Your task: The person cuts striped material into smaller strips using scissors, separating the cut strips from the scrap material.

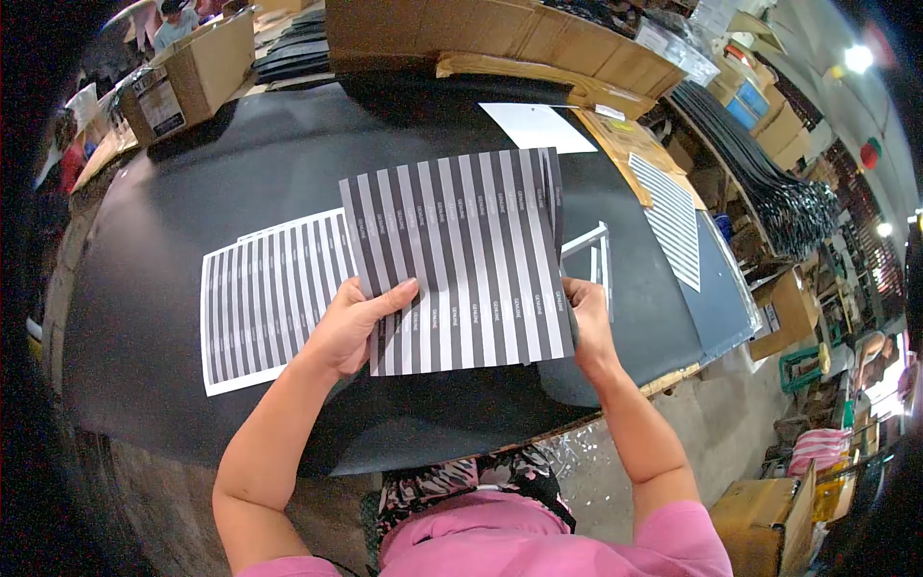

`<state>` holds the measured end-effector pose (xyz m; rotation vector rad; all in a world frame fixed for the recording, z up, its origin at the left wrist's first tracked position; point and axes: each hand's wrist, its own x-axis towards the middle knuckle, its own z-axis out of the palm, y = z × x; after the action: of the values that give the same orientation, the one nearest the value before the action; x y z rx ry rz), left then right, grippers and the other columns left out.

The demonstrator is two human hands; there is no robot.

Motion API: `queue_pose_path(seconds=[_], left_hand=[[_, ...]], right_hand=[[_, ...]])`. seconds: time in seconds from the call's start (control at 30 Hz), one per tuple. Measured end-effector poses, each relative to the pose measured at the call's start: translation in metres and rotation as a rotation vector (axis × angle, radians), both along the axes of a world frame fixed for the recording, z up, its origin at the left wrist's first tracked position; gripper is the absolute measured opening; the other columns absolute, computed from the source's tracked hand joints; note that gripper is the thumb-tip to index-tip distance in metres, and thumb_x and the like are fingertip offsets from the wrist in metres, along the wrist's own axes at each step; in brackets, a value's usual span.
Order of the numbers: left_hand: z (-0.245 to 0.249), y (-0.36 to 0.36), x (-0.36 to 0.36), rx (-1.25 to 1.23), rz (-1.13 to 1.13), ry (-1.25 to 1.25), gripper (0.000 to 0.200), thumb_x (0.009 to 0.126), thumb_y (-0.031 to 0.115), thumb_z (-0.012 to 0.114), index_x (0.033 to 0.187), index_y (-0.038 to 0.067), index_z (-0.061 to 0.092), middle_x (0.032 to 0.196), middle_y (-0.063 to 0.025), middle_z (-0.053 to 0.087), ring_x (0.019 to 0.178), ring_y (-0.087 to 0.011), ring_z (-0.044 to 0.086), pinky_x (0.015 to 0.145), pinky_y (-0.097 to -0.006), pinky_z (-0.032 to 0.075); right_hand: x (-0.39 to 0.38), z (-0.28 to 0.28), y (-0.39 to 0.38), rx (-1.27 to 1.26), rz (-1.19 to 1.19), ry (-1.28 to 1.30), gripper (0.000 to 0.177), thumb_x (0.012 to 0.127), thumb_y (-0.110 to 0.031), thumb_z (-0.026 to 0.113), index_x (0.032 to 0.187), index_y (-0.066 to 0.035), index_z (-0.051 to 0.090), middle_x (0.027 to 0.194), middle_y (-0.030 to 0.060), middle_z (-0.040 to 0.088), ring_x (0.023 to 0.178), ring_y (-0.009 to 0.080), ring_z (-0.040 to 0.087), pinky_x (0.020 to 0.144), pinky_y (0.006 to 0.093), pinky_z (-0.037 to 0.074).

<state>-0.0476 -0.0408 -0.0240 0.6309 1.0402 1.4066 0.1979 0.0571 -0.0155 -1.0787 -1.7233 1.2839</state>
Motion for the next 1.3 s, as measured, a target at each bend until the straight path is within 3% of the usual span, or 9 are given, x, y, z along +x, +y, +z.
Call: queue_pose_path(seconds=[0.57, 0.93, 1.23, 1.3], left_hand=[[0.001, 0.001, 0.001, -0.018, 0.015, -0.005, 0.021, 0.083, 0.015, 0.066, 0.096, 0.0, 0.06, 0.088, -0.0086, 0.066, 0.072, -0.0107, 0.064, 0.064, -0.0247, 0.055], [0.0, 0.0, 0.001, -0.003, -0.057, 0.021, 0.022, 0.084, 0.014, 0.064, 0.097, -0.003, 0.059, 0.088, -0.0102, 0.065, 0.072, -0.0111, 0.064, 0.063, -0.0241, 0.055], [-0.003, 0.003, -0.004, 0.005, 0.036, 0.036, 0.025, 0.084, 0.015, 0.064, 0.1, -0.004, 0.057, 0.09, -0.0101, 0.065, 0.075, -0.012, 0.064, 0.066, -0.0263, 0.055], [0.001, 0.003, -0.012, 0.004, 0.092, 0.044, 0.026, 0.083, 0.018, 0.065, 0.1, -0.001, 0.057, 0.091, -0.0081, 0.064, 0.077, -0.0118, 0.063, 0.065, -0.0267, 0.055]], right_hand=[[0.001, 0.001, -0.001, 0.027, -0.044, -0.032, 0.021, 0.072, -0.014, 0.069, 0.074, 0.006, 0.064, 0.064, 0.0028, 0.061, 0.058, 0.0057, 0.052, 0.051, 0.0216, 0.041], [-0.005, 0.005, 0.011, -0.01, -0.066, 0.033, 0.022, 0.073, -0.013, 0.068, 0.079, 0.008, 0.064, 0.069, 0.0041, 0.062, 0.058, 0.0065, 0.053, 0.051, 0.0214, 0.041], [-0.009, 0.0, 0.014, 0.001, -0.05, 0.066, 0.024, 0.076, -0.016, 0.067, 0.076, 0.008, 0.063, 0.064, 0.0045, 0.06, 0.055, 0.0078, 0.053, 0.049, 0.0227, 0.042], [-0.004, 0.014, 0.002, -0.247, -0.012, 0.011, 0.025, 0.079, -0.02, 0.065, 0.075, 0.005, 0.062, 0.061, 0.0049, 0.058, 0.051, 0.0098, 0.054, 0.047, 0.023, 0.043]])
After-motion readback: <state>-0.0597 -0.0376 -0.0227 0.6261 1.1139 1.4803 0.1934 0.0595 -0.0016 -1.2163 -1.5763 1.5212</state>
